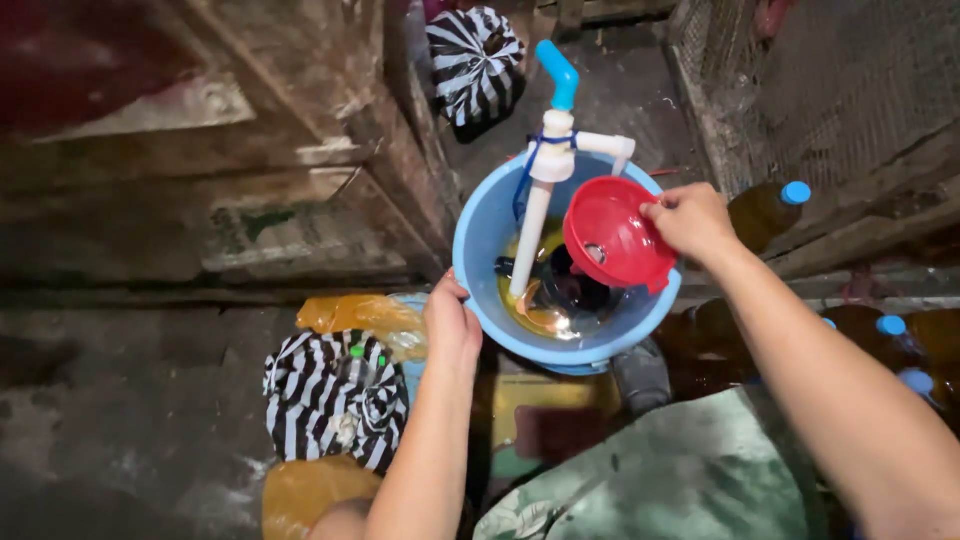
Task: Transferring dark fluid, likely oil, from various containers and bottles into a blue bucket using a pump and funnel.
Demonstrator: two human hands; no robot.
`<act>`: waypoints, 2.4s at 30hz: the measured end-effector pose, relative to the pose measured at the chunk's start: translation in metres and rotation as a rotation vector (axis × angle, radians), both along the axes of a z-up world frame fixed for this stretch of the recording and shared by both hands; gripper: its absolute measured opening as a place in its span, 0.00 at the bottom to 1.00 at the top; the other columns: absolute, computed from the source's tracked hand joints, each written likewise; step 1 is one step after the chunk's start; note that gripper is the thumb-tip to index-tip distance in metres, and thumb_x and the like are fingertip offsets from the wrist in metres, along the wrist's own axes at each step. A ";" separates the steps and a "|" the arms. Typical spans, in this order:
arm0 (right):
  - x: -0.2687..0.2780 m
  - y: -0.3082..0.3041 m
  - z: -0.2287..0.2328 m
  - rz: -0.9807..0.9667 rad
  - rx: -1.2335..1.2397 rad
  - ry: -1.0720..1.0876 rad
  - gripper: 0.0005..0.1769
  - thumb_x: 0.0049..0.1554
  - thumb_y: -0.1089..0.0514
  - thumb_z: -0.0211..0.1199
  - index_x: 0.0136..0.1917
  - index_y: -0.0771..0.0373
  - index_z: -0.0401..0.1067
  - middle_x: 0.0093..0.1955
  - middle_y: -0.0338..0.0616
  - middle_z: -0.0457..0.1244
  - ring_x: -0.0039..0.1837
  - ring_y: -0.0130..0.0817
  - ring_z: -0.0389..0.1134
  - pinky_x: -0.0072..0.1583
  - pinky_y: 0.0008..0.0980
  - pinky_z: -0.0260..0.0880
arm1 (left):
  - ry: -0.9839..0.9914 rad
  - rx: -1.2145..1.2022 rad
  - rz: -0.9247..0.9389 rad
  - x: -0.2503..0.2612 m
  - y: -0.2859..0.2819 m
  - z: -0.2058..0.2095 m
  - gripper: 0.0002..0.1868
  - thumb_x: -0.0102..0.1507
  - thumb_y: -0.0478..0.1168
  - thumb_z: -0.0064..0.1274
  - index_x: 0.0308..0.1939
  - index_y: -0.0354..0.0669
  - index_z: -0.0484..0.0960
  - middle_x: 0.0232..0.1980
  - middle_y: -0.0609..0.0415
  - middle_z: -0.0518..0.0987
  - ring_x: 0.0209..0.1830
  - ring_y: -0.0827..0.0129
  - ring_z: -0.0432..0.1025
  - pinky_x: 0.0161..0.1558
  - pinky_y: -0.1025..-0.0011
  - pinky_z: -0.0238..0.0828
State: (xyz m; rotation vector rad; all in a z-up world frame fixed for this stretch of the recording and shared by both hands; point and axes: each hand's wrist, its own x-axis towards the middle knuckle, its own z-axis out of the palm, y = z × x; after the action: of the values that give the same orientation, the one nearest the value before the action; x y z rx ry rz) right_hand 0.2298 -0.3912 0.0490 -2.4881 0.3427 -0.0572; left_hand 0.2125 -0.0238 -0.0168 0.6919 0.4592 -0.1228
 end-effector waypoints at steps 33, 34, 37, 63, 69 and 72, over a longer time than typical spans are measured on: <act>-0.012 0.025 0.018 -0.006 0.071 -0.448 0.11 0.63 0.55 0.71 0.53 0.65 0.81 0.50 0.55 0.68 0.50 0.48 0.71 0.54 0.41 0.70 | 0.221 0.472 0.148 -0.066 0.025 -0.028 0.15 0.64 0.30 0.46 0.54 0.43 0.70 0.48 0.57 0.72 0.39 0.69 0.71 0.38 0.61 0.83; -0.017 0.028 0.021 0.003 0.072 -0.456 0.11 0.63 0.55 0.71 0.53 0.65 0.81 0.50 0.55 0.68 0.50 0.48 0.71 0.54 0.41 0.70 | 0.215 0.470 0.158 -0.073 0.025 -0.021 0.15 0.64 0.30 0.46 0.54 0.43 0.70 0.48 0.57 0.72 0.39 0.69 0.71 0.38 0.61 0.83; -0.033 0.035 0.032 -0.023 0.095 -0.487 0.11 0.62 0.57 0.71 0.54 0.65 0.82 0.44 0.55 0.67 0.45 0.46 0.70 0.50 0.41 0.69 | 0.124 0.590 0.063 -0.094 0.028 -0.019 0.20 0.61 0.29 0.49 0.57 0.40 0.72 0.52 0.61 0.75 0.42 0.70 0.74 0.40 0.64 0.82; -0.121 0.077 0.006 -0.068 0.375 -0.512 0.10 0.67 0.61 0.70 0.50 0.73 0.78 0.45 0.40 0.69 0.46 0.24 0.66 0.50 0.27 0.68 | -0.008 1.446 0.289 -0.309 0.280 -0.003 0.21 0.61 0.28 0.52 0.59 0.36 0.78 0.58 0.45 0.77 0.58 0.63 0.72 0.54 0.72 0.73; -0.072 0.032 -0.068 -0.293 0.343 -0.477 0.10 0.66 0.61 0.70 0.57 0.69 0.78 0.51 0.40 0.71 0.50 0.27 0.70 0.54 0.31 0.73 | 0.159 1.622 0.235 -0.375 0.301 -0.096 0.19 0.60 0.28 0.50 0.56 0.36 0.78 0.55 0.42 0.79 0.59 0.52 0.71 0.61 0.60 0.67; -0.068 0.031 -0.094 -0.279 0.775 -0.334 0.20 0.72 0.48 0.61 0.68 0.64 0.71 0.62 0.41 0.70 0.60 0.31 0.72 0.61 0.35 0.76 | 0.096 1.704 0.309 -0.403 0.313 -0.161 0.22 0.58 0.27 0.45 0.58 0.32 0.77 0.57 0.40 0.78 0.59 0.48 0.71 0.62 0.55 0.65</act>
State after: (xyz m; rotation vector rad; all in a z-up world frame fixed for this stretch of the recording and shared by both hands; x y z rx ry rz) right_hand 0.1615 -0.3602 -0.0455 -1.6199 0.4596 -0.3746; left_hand -0.1908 0.2890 -0.1779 2.2636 0.7110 0.6209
